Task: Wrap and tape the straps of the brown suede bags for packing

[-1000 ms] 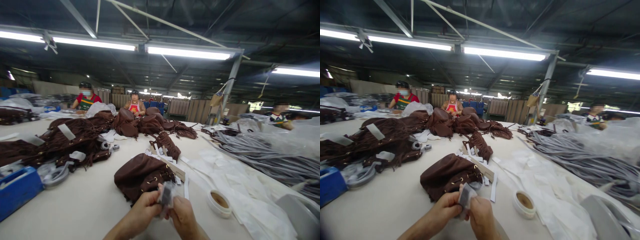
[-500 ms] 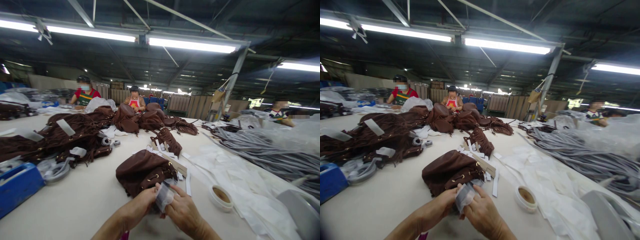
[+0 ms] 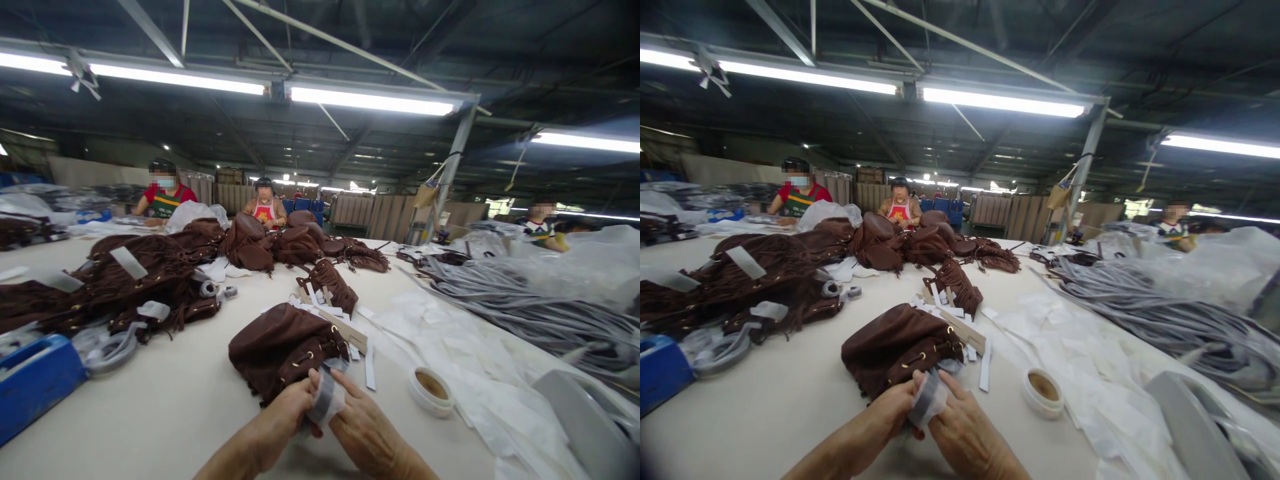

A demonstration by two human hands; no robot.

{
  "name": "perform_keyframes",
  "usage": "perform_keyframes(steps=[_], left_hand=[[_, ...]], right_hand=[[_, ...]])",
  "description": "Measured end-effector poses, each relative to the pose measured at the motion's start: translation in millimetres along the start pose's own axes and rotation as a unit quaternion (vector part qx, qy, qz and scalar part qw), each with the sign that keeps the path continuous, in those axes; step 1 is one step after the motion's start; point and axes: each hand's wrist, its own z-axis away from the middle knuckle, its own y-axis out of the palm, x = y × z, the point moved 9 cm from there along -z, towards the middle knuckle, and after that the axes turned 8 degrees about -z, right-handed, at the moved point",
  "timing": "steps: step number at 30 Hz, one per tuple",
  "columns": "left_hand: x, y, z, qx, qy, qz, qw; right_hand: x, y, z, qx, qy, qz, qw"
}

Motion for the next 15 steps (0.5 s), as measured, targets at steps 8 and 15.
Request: perform_keyframes(steps=[8, 15], left_hand=[[-14, -10.4, 22, -0.086, 0.12, -0.293, 0.945], [5, 17.2, 19, -0.061, 0.226, -0.525, 0.818]], right_hand=[[-38, -11, 74, -0.016, 0.266, -0.243, 0.933], [-36, 32, 91, -0.087, 0.629, -0.64, 0.433]])
